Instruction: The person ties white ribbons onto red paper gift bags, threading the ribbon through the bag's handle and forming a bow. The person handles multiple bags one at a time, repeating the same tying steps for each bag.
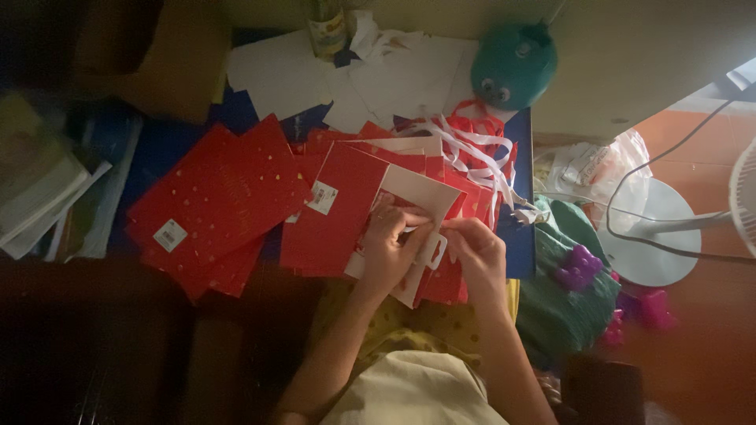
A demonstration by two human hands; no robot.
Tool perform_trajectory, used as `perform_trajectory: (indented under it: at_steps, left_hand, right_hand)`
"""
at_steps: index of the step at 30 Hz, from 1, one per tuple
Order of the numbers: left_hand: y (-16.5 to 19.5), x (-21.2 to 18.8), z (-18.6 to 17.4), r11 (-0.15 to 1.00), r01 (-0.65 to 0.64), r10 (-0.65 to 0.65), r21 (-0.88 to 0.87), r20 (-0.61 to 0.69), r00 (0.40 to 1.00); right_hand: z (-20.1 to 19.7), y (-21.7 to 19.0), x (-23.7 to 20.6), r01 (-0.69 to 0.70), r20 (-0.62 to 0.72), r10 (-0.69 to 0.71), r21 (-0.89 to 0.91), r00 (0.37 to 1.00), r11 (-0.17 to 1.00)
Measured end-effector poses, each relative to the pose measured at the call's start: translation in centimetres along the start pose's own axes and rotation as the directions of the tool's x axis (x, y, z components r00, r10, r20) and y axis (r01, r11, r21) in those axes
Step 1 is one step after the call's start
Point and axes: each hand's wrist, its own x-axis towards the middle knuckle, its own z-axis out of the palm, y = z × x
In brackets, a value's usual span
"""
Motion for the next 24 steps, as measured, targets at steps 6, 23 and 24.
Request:
perform_trajectory:
  at_steps: [6, 23, 24]
  left_hand:
    - [-0.8, -1.0, 0.5, 0.998, 0.061, -0.061, -0.006, -0.046, 0.997]
    - [-0.3, -0.2, 0.4, 0.994, -0.054, 0.049, 0.091, 0.055, 0.997]
    - [-0.2, -0.3, 0.3, 0.992, -0.059, 0.055, 0.108, 0.035, 0.998]
  right_hand:
    - [0.9, -0.4, 0.4, 0.124, 0.011, -0.126, -0.271, 0.992, 0.955]
    - [1.3, -1.1, 0.1, 0.15, -0.031, -0.187, -0.471, 0.982, 0.869]
    - [1.3, -1.1, 0.1, 0.178, -0.019, -0.213, -0.479, 0.977, 0.859]
